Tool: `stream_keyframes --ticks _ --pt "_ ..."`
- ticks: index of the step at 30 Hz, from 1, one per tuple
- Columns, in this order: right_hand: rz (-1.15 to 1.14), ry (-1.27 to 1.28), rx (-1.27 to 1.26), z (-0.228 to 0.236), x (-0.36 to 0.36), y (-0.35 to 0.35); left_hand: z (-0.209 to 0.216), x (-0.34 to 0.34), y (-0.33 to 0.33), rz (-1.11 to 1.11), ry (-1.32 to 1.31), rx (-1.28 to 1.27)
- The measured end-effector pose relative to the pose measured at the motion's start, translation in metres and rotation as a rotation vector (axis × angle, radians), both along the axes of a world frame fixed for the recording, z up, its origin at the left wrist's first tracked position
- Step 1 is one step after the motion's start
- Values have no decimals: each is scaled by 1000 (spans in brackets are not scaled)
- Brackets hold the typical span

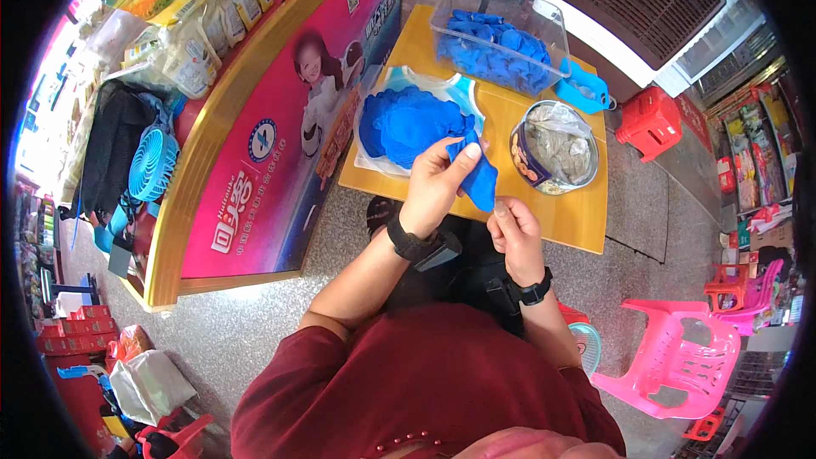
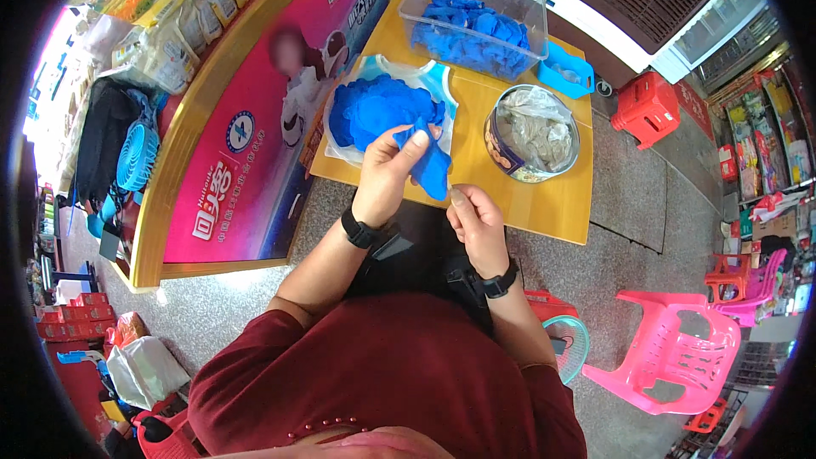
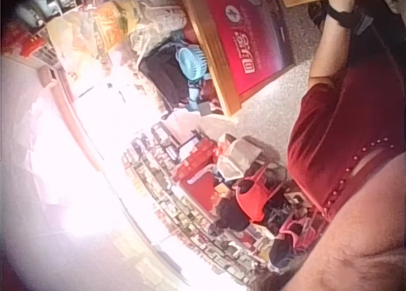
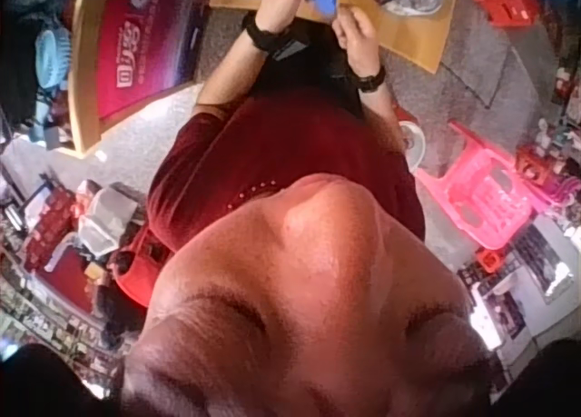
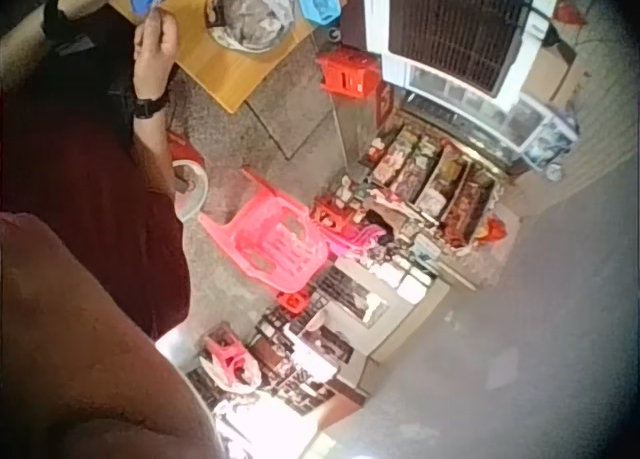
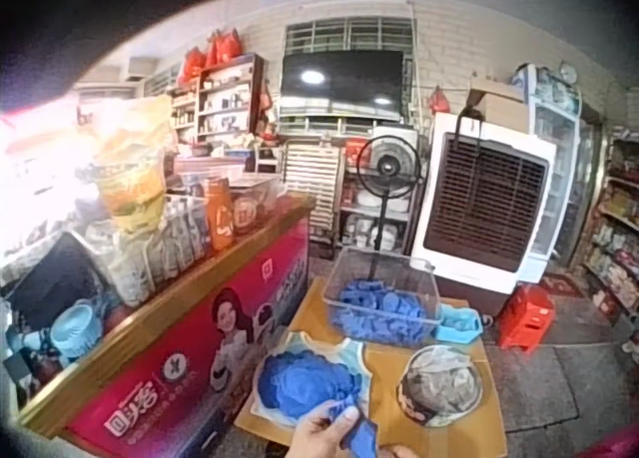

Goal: The person assembles blue, flower-shaped candies by hand. They pick up a blue candy, use a wooden stick to press a white filling into the center, and then place the finished candy into a clear plastic container.

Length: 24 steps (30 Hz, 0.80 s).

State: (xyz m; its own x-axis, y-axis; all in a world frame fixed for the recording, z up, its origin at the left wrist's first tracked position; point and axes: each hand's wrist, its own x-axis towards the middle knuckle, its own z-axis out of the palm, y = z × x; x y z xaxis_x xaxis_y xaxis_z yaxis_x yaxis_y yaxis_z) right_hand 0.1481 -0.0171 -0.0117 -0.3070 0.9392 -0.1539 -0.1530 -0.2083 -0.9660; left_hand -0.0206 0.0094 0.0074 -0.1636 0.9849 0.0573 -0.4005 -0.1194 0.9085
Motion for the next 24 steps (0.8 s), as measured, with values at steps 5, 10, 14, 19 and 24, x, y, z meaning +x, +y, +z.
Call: stream_keyframes --ticks 5,10,14,19,24 --pt "-57 43 -29 -8 -6 -9 1 -2 1 -71 -4 -24" --pt "-42 263 -84 -15 -21 -7 -23 9 2 -24 -137 45" --pt "24 248 -122 -7 -17 -1 -10 -1 1 -74 -135 -7" --pt "18 -217 207 -2 19 6 -2 -8 -2 -147 -36 -38" --pt "-36 -357 466 0 30 8 2 -4 -7 -401 -51 -95"
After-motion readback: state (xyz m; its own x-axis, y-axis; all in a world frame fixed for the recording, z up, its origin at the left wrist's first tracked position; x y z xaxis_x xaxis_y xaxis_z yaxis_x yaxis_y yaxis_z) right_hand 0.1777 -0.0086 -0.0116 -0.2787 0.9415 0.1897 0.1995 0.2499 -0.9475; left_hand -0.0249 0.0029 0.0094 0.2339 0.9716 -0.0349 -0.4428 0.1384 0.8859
